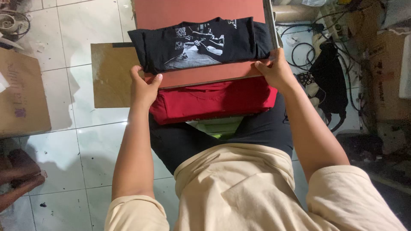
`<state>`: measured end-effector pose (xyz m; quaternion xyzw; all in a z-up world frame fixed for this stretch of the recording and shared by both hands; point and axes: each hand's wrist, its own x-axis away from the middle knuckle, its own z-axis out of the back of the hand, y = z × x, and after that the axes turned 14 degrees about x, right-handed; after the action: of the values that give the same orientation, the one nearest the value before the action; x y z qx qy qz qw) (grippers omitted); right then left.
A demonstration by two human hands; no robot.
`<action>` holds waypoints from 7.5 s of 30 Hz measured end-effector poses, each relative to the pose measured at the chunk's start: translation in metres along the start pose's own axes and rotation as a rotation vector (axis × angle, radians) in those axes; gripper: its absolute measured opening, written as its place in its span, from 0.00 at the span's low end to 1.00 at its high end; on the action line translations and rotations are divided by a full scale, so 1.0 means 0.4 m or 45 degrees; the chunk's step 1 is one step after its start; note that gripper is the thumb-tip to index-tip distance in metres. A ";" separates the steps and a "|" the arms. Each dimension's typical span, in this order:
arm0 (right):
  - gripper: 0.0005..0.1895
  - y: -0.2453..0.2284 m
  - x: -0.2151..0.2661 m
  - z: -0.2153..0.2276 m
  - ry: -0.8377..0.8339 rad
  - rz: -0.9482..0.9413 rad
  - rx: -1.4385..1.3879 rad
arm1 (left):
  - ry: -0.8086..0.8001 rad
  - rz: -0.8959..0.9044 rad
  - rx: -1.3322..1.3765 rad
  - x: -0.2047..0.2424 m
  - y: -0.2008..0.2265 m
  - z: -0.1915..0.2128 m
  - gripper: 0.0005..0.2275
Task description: Folding and stacking t-shirts on a heat press machine in a stockroom
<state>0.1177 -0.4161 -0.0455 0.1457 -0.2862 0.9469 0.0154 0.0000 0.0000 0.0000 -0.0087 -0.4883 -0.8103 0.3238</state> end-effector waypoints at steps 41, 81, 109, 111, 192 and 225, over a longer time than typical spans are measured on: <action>0.10 -0.098 0.011 0.063 0.377 0.589 0.209 | 0.211 -0.667 0.089 0.016 0.052 -0.001 0.07; 0.15 -0.285 0.025 0.179 -0.306 0.716 0.307 | -0.582 -0.838 -0.066 -0.021 0.172 -0.061 0.10; 0.08 -0.301 -0.121 0.249 0.265 1.150 0.341 | -0.075 -0.923 -0.412 -0.140 0.337 0.011 0.11; 0.28 -0.354 -0.127 0.251 0.849 0.823 0.419 | 0.394 -1.390 -0.101 -0.156 0.364 -0.017 0.30; 0.13 -0.042 -0.100 -0.054 0.148 -0.029 -0.110 | 0.027 -0.098 -0.281 -0.096 0.027 -0.076 0.20; 0.15 -0.111 0.038 0.030 0.022 -0.060 0.209 | 0.121 -0.191 -0.447 0.009 0.012 -0.054 0.14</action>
<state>0.1114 -0.3864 -0.0078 0.1451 -0.2041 0.9677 0.0282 0.0061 -0.0206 -0.0065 0.0097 -0.3229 -0.9045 0.2785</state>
